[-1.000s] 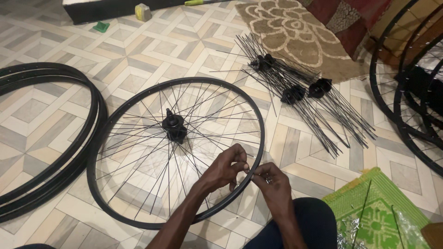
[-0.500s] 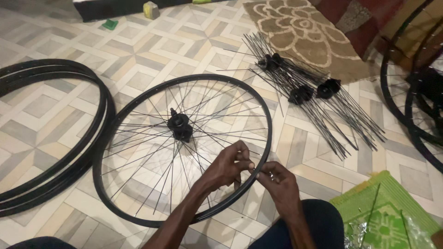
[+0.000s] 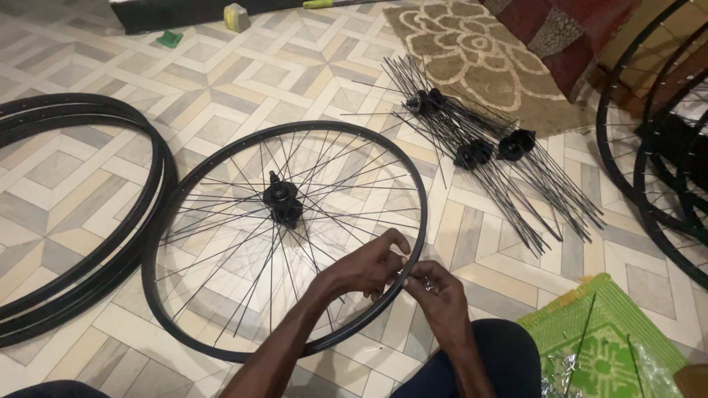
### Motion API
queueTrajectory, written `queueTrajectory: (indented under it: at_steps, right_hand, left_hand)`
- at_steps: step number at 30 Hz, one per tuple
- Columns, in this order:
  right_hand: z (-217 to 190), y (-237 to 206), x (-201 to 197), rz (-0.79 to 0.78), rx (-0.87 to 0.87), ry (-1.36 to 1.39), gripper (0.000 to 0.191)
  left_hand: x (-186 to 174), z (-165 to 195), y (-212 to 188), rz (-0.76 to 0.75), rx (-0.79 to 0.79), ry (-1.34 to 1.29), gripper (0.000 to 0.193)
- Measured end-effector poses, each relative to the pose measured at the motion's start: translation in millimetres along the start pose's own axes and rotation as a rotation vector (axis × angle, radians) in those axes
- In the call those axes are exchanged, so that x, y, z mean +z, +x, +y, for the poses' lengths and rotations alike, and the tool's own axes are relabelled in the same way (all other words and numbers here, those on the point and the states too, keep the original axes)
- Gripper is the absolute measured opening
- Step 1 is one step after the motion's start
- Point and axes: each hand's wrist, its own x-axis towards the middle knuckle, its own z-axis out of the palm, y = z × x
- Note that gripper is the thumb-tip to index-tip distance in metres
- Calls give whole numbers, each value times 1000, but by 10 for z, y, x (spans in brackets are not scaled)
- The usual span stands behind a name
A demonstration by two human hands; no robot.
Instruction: The person assembles a bicycle wheel by inserting spokes into the hub and rim, then securing them with nipples. The person works methodically around the wheel, tightening each spoke by hand.
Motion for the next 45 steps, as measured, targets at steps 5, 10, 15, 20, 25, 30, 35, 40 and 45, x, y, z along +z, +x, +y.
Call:
queueTrajectory:
  at_steps: [5,10,15,20,25,30,35,40,45]
  right_hand:
    - [-39,-2,38,-10,40,-19,11]
    - [-80,-18,30,-40,25,11,10]
    - [-58,-17,39,2,39,-23,10]
    - [-46,-33,6,-36,9,29,11]
    - [2,-21,-64,-60,82,-12,7]
    - [85,-32,-18,-9,-36,-99,10]
    - [115,-4,28,10,-16,56,16]
    - [156,-13,2,11,-69,28,15]
    - [148,-21,-3,0,-67,30,14]
  left_hand:
    - [-43,-64,-24,-31,67,-9,38]
    - [30,-153,-36,138,189,116,27]
    - [70,-275,-81,453,160,506,39]
    - [180,-407,24,400,98,418,45]
    - [138,-439,40,317,118,319,31]
    - [117,-293,19,266,15,264,32]
    - [157,-209,75,350,-136,433,44]
    - [213,-226,141,326,-143,461,43]
    - [269,-275,203,397,-131,437,42]
